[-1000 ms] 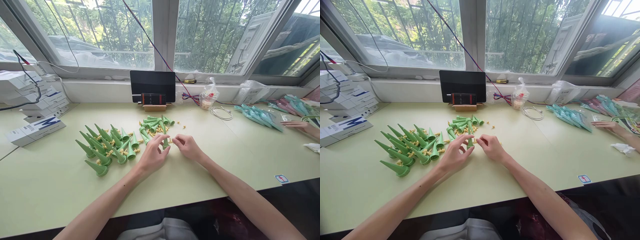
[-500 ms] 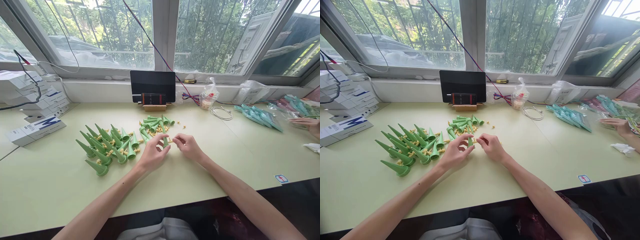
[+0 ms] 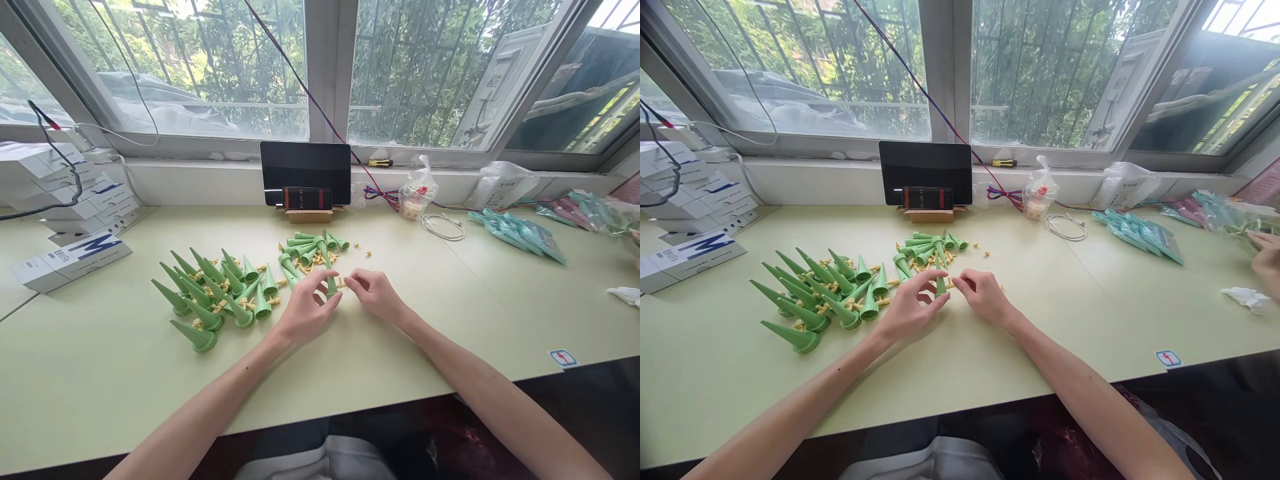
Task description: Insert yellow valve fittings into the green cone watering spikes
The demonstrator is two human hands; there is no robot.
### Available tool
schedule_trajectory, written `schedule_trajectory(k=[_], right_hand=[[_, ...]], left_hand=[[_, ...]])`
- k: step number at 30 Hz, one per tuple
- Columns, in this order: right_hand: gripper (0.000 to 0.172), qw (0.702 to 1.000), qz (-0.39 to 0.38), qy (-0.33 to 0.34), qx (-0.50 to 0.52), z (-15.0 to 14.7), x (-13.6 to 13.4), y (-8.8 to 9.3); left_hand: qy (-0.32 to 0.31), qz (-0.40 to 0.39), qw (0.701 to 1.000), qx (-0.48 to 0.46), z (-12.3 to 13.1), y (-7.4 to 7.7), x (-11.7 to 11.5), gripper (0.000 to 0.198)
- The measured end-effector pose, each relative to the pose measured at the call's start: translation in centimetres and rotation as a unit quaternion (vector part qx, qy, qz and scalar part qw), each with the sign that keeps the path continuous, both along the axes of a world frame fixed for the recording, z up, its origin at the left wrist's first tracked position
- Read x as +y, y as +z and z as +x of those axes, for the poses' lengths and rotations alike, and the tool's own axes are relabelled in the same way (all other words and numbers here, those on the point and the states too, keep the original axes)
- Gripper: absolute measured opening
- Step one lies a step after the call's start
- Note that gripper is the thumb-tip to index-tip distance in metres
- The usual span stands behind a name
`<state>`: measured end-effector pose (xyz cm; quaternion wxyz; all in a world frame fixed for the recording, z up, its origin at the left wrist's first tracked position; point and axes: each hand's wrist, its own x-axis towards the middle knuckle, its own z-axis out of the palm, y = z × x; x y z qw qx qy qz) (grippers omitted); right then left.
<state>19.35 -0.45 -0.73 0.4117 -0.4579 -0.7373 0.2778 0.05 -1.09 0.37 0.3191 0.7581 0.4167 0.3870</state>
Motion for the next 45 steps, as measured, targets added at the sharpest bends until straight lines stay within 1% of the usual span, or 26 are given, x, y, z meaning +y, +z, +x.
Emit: schedule_trajectory(k=[5,9,13,17,19,23,30,39,42,45], right_hand=[[0.041,1.000,-0.006,-0.008,-0.009,-0.01,0.03,-0.02],[0.041,1.000,-0.002,-0.009,0.001,0.02,0.03,-0.14],[0.035,1.000,0.002,-0.006,0.011,0.07,-0.05,-0.09],[0.029,1.000,-0.004,-0.002,0.019,0.09,-0.16,0.09],[0.028,1.000,-0.006,0.000,0.021,0.10,-0.18,0.13],[0.030,1.000,-0.003,-0.003,0.016,0.11,-0.12,0.04],[0.039,1.000,0.007,-0.017,0.007,0.05,-0.03,0.02],[0.048,1.000,0.004,-0.024,-0.007,0.03,0.08,-0.07],[0.044,1.000,-0.007,-0.023,-0.002,0.01,0.01,0.14],[0.031,1.000,-0.011,-0.008,0.005,0.03,-0.12,0.33]], left_hand=[[-0.003,0.006,1.000,0.002,-0.01,-0.04,-0.03,0.033],[0.000,-0.014,1.000,-0.009,0.01,0.01,-0.02,0.034],[-0.006,-0.062,0.997,-0.037,0.05,0.15,0.09,0.035],[-0.017,-0.138,0.988,-0.068,-0.01,0.21,0.14,0.042],[-0.020,-0.154,0.985,-0.077,-0.06,0.20,0.13,0.043],[-0.017,-0.136,0.988,-0.071,-0.05,0.17,0.11,0.042],[-0.009,-0.040,0.998,-0.039,0.06,-0.05,0.08,0.036],[-0.007,-0.014,1.000,-0.019,0.09,0.05,-0.08,0.034],[-0.004,-0.014,1.000,-0.023,0.10,0.05,-0.01,0.034],[0.001,-0.014,0.999,-0.029,0.09,0.00,0.12,0.033]])
